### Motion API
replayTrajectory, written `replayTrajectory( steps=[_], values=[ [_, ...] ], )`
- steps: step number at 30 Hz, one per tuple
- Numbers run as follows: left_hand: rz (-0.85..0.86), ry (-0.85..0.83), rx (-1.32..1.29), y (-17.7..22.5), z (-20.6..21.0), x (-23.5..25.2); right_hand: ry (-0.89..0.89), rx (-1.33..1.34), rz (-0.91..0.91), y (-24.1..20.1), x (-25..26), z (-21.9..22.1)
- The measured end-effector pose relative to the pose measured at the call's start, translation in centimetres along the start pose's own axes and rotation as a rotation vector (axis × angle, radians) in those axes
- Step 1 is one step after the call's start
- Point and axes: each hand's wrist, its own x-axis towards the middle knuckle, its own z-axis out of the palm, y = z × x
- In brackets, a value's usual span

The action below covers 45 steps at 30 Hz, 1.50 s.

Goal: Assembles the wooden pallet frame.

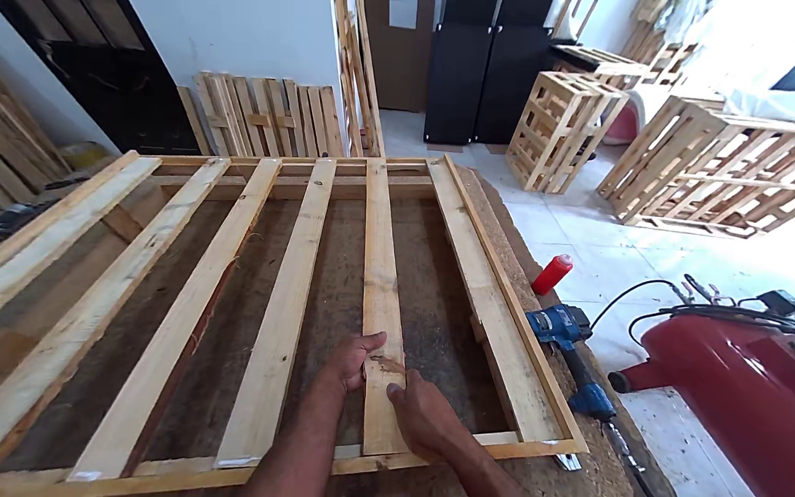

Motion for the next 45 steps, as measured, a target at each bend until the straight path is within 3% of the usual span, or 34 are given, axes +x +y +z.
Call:
replayTrajectory(
  steps=[7,8,10,13,15,17,20,23,27,29,31,34,45],
  values=[
    [-0.005,0.091,0.084,-1.2,-0.5,1.4,-0.075,-0.054,-0.050,1.4,2.2,-0.3],
    [0.027,0.143,0.179,-1.2,-0.4,1.3,-0.078,-0.065,-0.047,1.5,2.2,-0.3],
    [0.130,0.306,0.608,0.0,0.4,0.1,-0.017,-0.109,-0.012,1.2,1.7,0.2],
    [0.269,0.486,1.196,4.8,1.0,-4.5,0.246,-0.242,0.034,-0.7,-0.9,1.7],
    [0.329,0.607,1.410,7.3,-1.3,-6.2,0.407,-0.206,-0.091,-2.3,-2.5,2.7],
    [0.200,0.705,1.569,8.2,-5.0,-6.6,0.444,-0.137,-0.231,-4.4,-3.4,3.9],
    [-0.019,0.693,1.649,7.2,-9.4,-6.1,0.289,-0.019,-0.321,-7.8,-2.6,6.7],
    [0.035,0.542,1.450,8.0,-10.9,-6.3,0.110,0.296,-0.316,-10.6,0.1,10.6],
    [0.234,0.111,0.665,11.6,-12.4,-8.3,-0.043,0.741,-0.319,-13.7,1.8,13.3],
    [0.207,-0.056,0.295,12.5,-13.9,-9.3,0.007,0.773,-0.279,-14.9,1.3,13.8],
    [0.188,-0.133,0.087,12.2,-15.7,-8.9,0.166,0.752,-0.205,-15.8,1.1,14.2],
    [0.161,-0.174,-0.037,10.8,-17.7,-7.5,0.296,0.672,-0.126,-16.4,0.9,15.1],
    [0.095,-0.271,-0.074,10.0,-19.2,-5.9,0.365,0.524,-0.020,-17.0,1.0,15.9]
  ],
)
